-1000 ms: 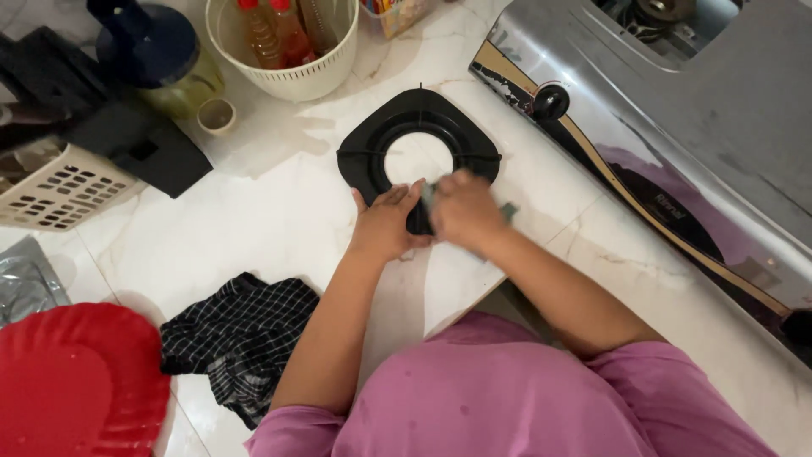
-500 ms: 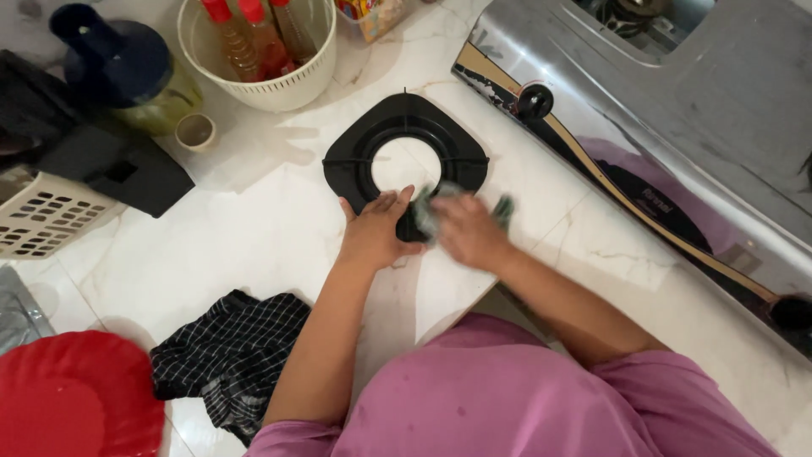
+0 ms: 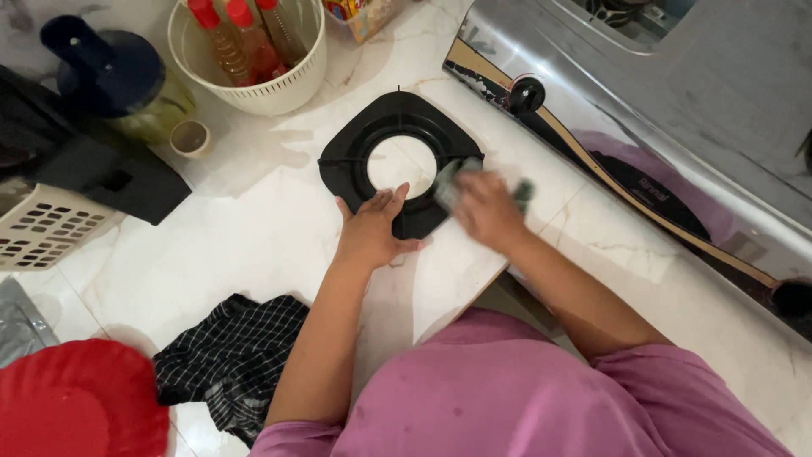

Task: Cleaning the surface and burner parts of a gas stove in a kitchen area.

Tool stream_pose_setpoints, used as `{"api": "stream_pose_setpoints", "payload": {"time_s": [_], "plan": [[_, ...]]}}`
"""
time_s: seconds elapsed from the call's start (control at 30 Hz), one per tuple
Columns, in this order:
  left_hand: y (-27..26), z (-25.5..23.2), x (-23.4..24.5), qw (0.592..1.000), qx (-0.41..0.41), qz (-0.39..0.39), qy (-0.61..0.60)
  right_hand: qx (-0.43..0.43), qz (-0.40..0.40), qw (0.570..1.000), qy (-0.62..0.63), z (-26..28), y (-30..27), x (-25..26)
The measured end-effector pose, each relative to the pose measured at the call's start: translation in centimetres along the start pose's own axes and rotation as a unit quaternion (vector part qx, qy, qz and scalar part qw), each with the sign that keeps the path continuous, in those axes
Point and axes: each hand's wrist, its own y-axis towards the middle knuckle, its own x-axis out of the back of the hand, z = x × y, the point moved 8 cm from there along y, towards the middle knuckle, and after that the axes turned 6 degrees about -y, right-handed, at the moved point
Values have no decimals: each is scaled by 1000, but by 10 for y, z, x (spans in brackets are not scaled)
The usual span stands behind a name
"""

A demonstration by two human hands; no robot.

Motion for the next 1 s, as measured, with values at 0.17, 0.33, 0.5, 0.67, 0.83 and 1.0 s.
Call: {"api": "stream_pose_setpoints", "payload": {"time_s": [0.17,0.33,0.5,0.67,0.83,1.0], "plan": [[-1,-1,1,1000,-2,-4,-2,-64,-2,998,-14,16,-5,-4],[0,-1,-2,1000,1,-4,9,100,52,990,81,45,-6,-6],[-4,-2,2,1000,5,-8,-12,-134,-14,990,-31,-23,1,8],[1,6,-4,1000,-2,1,-1,59,-14,997,45,53,-8,-3],[-15,-7,24,999,-12,34,-40,-88,127,973,174,11,8,41],[-27,19,25,979,59,180,77,-432,48,724,536,-72,-32,75]]}}
